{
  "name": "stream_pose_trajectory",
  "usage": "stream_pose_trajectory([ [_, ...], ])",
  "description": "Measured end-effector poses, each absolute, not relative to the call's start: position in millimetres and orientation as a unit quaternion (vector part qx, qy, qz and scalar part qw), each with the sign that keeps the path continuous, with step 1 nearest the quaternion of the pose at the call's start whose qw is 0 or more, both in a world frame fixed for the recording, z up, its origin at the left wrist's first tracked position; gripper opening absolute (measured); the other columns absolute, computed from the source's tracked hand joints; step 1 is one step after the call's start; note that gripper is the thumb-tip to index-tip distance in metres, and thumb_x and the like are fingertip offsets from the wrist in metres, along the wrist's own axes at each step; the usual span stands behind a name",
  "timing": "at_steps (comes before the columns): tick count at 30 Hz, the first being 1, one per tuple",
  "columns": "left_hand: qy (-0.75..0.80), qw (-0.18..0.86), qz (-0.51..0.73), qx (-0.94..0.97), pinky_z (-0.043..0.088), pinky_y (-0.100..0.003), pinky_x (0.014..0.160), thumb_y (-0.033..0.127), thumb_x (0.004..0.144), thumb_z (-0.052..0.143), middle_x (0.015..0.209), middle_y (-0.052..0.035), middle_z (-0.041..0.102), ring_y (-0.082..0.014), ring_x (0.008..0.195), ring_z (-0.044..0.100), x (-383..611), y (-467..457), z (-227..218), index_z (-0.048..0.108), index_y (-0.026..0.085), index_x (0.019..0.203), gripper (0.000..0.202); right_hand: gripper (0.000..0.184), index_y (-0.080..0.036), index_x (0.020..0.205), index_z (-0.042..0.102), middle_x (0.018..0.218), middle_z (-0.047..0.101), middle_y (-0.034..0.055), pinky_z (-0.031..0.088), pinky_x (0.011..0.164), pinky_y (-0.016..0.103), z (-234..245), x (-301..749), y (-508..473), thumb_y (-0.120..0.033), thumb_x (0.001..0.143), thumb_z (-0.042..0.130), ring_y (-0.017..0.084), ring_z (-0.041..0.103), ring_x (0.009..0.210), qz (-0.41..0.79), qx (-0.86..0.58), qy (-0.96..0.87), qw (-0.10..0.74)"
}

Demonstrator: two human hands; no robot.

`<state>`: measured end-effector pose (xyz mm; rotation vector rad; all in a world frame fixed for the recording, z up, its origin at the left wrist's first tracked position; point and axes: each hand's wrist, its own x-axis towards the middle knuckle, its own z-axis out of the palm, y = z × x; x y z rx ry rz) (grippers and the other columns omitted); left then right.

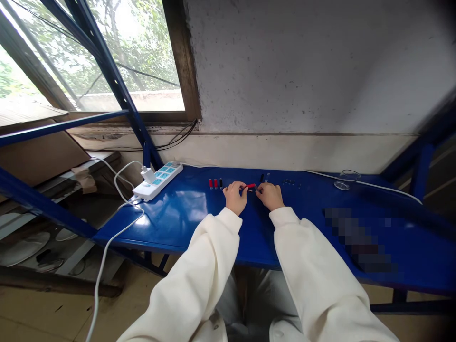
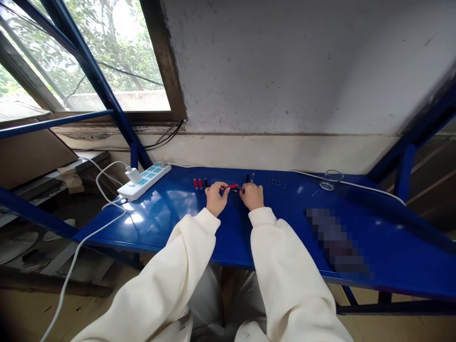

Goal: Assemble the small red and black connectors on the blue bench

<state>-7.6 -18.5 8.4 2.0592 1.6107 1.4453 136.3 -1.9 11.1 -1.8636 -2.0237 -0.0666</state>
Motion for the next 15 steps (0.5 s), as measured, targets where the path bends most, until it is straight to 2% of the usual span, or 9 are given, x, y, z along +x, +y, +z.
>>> stream_pose_trajectory([
  [10, 0.524, 0.062, 0.497, 0.689, 0.034, -0.035, 0.077, 0.019, 0.078, 0.052, 0.086, -0.0007, 0.062, -0.0142, 0.076, 0.057, -9.1, -16.6, 7.1, 0.055, 0.019, 0.082, 0.005, 0.012, -0.016, 0.071, 0.058, 0.079, 0.064, 0.0048, 0.023, 0.066, 0.029, 11.5, 135.8, -7.2, -0.022, 0.075, 0.049, 0.017, 0.054, 0.077, -0.047, -0.644, -0.739, 0.192],
  [15, 0.450, 0.042, 0.510, 0.732, 0.040, -0.033, 0.080, 0.021, 0.084, 0.042, 0.099, -0.0054, 0.061, -0.0163, 0.089, 0.056, -9.0, -17.9, 6.4, 0.056, 0.020, 0.099, 0.020, 0.011, -0.016, 0.070, 0.057, 0.077, 0.063, 0.0046, 0.022, 0.065, 0.028, 12.4, 133.9, -10.1, -0.022, 0.075, 0.048, 0.016, 0.054, 0.074, -0.045, -0.637, -0.742, 0.206],
])
